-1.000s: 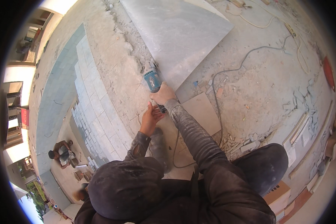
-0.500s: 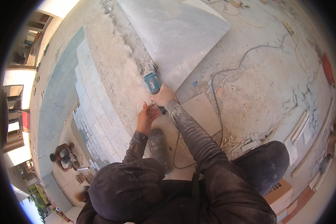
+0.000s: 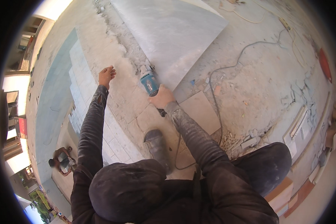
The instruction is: The person uses a power grinder to cut along the edge of a large stone slab positioned on the floor, occasionally steadying the slab with their hand.
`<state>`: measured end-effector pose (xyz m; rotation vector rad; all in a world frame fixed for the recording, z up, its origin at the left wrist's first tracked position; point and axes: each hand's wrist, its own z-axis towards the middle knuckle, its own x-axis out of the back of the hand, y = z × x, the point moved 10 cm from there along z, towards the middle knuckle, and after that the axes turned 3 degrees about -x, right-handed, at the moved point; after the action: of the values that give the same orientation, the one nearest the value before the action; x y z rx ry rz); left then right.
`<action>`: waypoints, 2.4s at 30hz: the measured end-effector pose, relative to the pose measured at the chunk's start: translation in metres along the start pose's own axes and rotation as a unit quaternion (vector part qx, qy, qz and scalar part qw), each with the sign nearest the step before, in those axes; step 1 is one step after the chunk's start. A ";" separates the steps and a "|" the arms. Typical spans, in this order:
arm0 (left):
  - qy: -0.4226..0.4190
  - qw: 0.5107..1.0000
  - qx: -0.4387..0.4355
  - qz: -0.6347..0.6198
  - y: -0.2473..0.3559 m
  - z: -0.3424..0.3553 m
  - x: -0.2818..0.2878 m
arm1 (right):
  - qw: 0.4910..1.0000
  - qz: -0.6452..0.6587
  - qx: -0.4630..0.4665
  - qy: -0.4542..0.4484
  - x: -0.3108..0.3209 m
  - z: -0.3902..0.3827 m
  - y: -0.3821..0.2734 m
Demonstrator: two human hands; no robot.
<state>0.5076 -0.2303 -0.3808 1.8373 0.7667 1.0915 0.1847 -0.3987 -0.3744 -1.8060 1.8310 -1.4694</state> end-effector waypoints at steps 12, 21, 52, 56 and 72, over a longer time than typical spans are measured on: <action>-0.100 0.990 -0.050 0.088 0.064 0.143 -0.082 | 1.000 0.010 -0.001 0.008 -0.001 -0.005 0.005; -0.193 0.979 0.035 0.061 0.029 0.147 -0.162 | 0.999 -0.012 -0.049 -0.011 0.002 -0.009 0.007; -0.186 0.972 0.147 -0.007 0.000 0.165 -0.190 | 0.998 -0.005 -0.062 -0.016 0.003 -0.017 0.014; -0.188 0.972 0.144 -0.005 0.001 0.163 -0.192 | 0.998 -0.004 -0.062 -0.017 0.004 -0.017 0.015; -0.180 0.975 0.130 -0.006 0.003 0.164 -0.192 | 0.999 0.006 -0.030 0.016 0.007 -0.025 0.013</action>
<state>0.5721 -0.4463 -0.4950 2.1689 0.7250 0.6413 0.1568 -0.3949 -0.3683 -1.8054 1.9180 -1.4628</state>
